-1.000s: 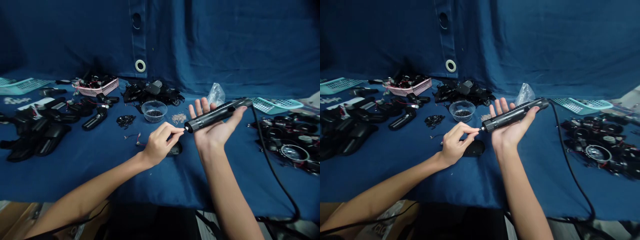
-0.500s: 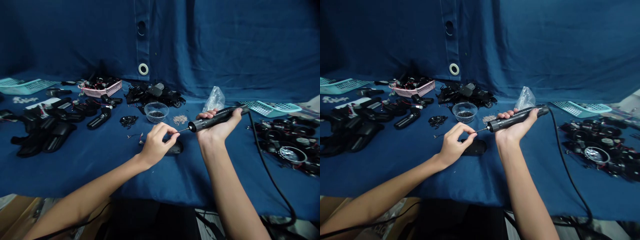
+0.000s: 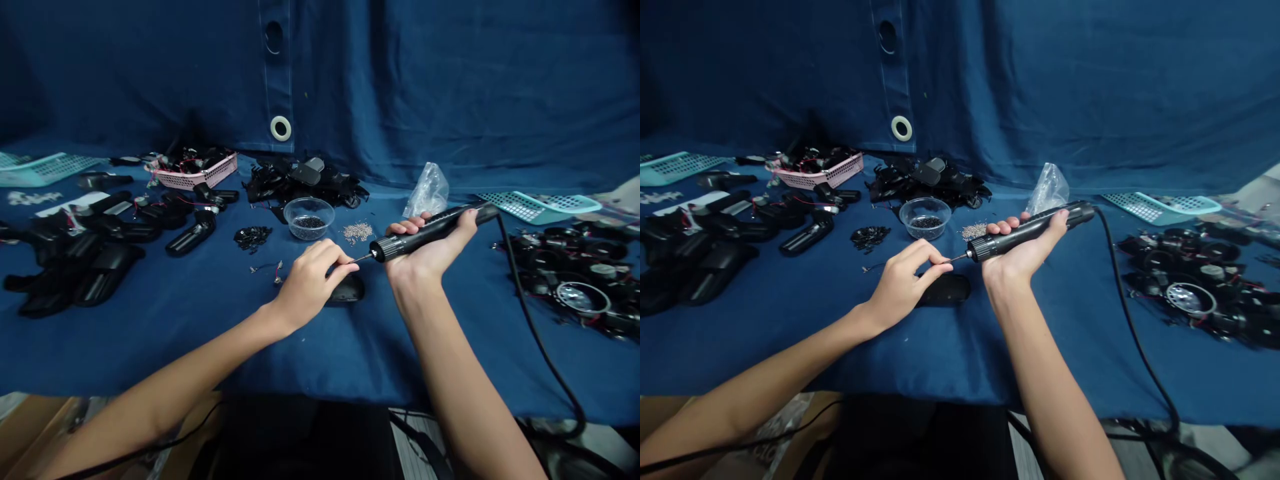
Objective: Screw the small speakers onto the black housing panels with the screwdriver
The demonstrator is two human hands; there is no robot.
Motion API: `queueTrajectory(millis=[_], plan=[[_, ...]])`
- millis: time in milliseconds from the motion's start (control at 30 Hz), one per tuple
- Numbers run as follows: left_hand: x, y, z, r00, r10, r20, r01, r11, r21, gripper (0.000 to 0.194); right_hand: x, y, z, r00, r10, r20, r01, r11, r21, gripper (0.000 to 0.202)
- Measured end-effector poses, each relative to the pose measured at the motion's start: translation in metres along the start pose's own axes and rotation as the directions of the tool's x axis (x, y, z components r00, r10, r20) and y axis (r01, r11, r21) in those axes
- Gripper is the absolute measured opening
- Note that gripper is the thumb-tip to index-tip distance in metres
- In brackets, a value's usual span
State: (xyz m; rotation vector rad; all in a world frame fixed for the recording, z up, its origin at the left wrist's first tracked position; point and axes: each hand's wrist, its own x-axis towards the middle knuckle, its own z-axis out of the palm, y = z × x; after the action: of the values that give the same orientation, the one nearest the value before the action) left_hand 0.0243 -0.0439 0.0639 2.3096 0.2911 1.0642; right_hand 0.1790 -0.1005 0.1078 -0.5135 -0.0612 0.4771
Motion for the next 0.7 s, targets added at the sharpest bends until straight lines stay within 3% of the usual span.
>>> queueTrajectory(millis=[67, 133, 233, 300, 367, 433, 500, 700], plan=[[0.001, -0.009, -0.007, 0.993, -0.051, 0.110, 0.045, 0.997, 0.056, 0.018, 0.002, -0.001, -0.002, 0.999, -0.015, 0.030, 0.016, 0.998, -0.054, 0.046], [-0.001, -0.023, -0.017, 0.968, -0.108, 0.228, 0.088, 0.991, 0.097, 0.036, 0.001, -0.003, -0.002, 0.995, -0.047, 0.083, 0.056, 0.991, -0.122, 0.048], [-0.010, -0.045, -0.032, 0.883, -0.197, 0.426, 0.160, 0.980, 0.122, 0.058, -0.006, -0.008, 0.006, 0.969, -0.119, 0.217, 0.170, 0.957, -0.235, 0.050], [-0.018, -0.054, -0.036, 0.816, -0.227, 0.532, 0.181, 0.974, 0.138, 0.070, -0.011, -0.012, 0.017, 0.921, -0.142, 0.362, 0.261, 0.916, -0.304, 0.048], [-0.024, -0.059, -0.036, 0.784, -0.228, 0.578, 0.172, 0.974, 0.150, 0.076, -0.016, -0.012, 0.030, 0.852, -0.111, 0.512, 0.332, 0.870, -0.364, 0.043], [-0.029, -0.061, -0.032, 0.787, -0.214, 0.579, 0.148, 0.976, 0.159, 0.071, -0.021, -0.006, 0.039, 0.785, -0.046, 0.617, 0.376, 0.828, -0.416, 0.039], [-0.033, -0.062, -0.027, 0.809, -0.201, 0.552, 0.132, 0.978, 0.162, 0.064, -0.025, 0.006, 0.041, 0.752, -0.006, 0.659, 0.403, 0.796, -0.452, 0.038], [-0.037, -0.067, -0.020, 0.854, -0.159, 0.495, 0.102, 0.985, 0.139, 0.059, -0.038, 0.050, 0.018, 0.809, 0.044, 0.587, 0.306, 0.820, -0.483, 0.032]])
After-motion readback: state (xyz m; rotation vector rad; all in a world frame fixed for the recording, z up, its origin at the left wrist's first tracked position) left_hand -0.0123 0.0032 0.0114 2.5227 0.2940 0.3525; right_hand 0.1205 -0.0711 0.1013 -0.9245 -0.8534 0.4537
